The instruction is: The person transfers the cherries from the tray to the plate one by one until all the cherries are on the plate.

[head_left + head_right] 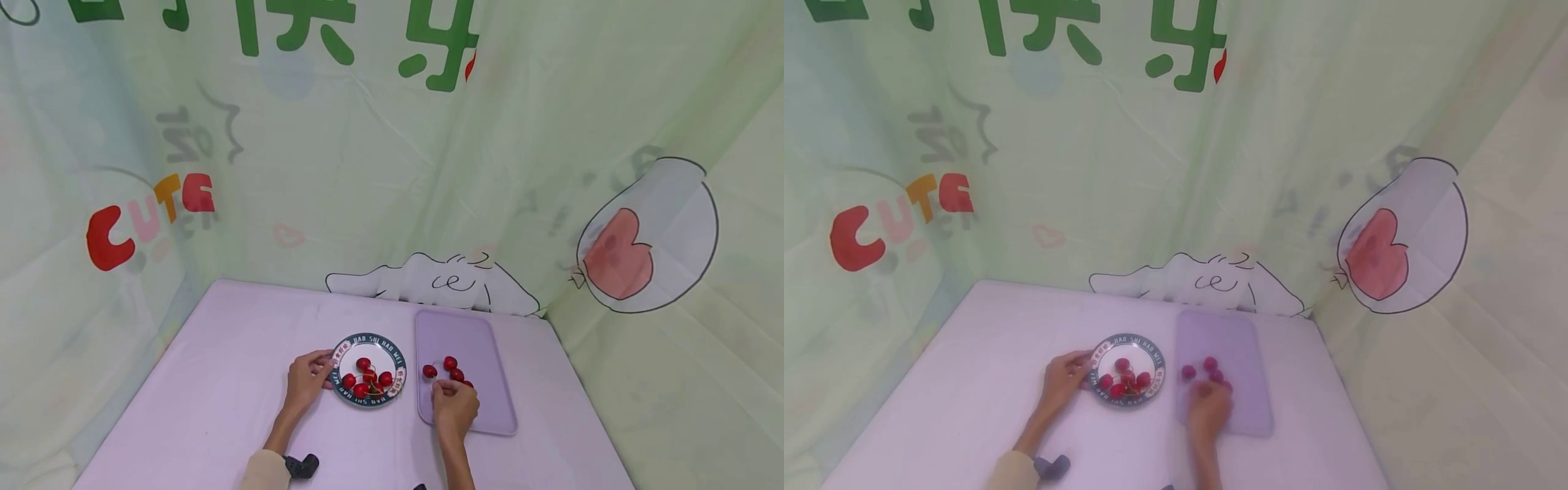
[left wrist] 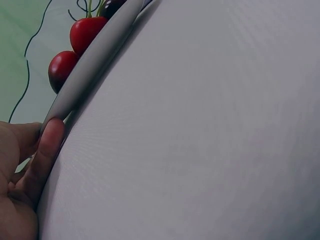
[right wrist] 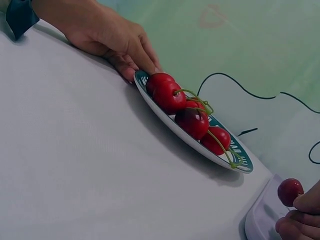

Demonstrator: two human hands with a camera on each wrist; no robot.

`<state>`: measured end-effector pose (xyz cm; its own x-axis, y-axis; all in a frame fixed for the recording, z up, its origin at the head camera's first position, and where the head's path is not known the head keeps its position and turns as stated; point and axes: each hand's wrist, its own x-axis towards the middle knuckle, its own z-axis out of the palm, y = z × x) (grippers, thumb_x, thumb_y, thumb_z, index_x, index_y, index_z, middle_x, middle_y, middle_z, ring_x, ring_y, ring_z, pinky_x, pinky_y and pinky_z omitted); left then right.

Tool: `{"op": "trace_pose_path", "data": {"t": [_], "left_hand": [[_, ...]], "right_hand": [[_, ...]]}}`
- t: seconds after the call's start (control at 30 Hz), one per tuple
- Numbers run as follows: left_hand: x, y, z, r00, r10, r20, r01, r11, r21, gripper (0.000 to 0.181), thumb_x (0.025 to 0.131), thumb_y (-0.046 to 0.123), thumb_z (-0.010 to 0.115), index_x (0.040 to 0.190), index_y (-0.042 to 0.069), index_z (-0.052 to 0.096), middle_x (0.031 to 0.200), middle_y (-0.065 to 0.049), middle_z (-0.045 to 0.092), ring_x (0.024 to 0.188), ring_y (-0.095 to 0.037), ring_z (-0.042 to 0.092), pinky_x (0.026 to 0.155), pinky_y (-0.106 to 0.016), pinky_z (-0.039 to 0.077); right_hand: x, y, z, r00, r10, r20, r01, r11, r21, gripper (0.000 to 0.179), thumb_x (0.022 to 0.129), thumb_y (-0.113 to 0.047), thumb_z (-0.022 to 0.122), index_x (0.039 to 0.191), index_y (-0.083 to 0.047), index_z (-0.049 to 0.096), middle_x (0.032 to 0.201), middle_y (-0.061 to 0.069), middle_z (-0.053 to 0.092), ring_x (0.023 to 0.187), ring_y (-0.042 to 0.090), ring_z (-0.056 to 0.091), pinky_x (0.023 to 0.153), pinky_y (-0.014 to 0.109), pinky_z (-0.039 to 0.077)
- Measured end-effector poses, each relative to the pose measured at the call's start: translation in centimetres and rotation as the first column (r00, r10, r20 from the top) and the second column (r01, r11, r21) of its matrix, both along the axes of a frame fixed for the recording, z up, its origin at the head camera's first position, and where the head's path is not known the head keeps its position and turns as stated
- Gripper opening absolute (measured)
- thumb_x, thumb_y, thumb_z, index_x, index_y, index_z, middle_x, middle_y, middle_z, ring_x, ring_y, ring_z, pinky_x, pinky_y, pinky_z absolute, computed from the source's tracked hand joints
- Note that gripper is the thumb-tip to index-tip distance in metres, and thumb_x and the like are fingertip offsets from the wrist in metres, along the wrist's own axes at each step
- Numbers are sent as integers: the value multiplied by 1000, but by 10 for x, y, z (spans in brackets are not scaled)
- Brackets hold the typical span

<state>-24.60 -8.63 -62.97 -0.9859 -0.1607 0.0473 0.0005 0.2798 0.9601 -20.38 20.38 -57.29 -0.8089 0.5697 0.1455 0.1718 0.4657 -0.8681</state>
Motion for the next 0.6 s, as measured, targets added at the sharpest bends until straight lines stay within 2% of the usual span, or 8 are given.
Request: {"op": "trace_pose_path", "data": {"t": [0.2, 0.6], "left_hand": [[1, 1, 3, 1000, -2, -2, 2, 1000, 8, 33, 103, 11, 75, 136, 5, 75, 103, -14, 76, 58, -13, 70, 59, -17, 60], [-2, -1, 1, 999, -15, -41, 17, 999, 38, 32, 102, 7, 76, 133, 1, 75, 101, -14, 78, 56, -12, 71, 57, -20, 62]], "right_hand": [[0, 1, -4, 1000, 22, -22, -24, 997, -72, 8, 93, 3, 80, 95, 11, 81, 79, 25, 78, 57, 20, 73, 53, 13, 55], [2, 2, -3, 997, 36, -75, -51, 979, -199, 9, 92, 7, 79, 98, 15, 79, 82, 28, 79, 56, 18, 75, 53, 13, 57]]}}
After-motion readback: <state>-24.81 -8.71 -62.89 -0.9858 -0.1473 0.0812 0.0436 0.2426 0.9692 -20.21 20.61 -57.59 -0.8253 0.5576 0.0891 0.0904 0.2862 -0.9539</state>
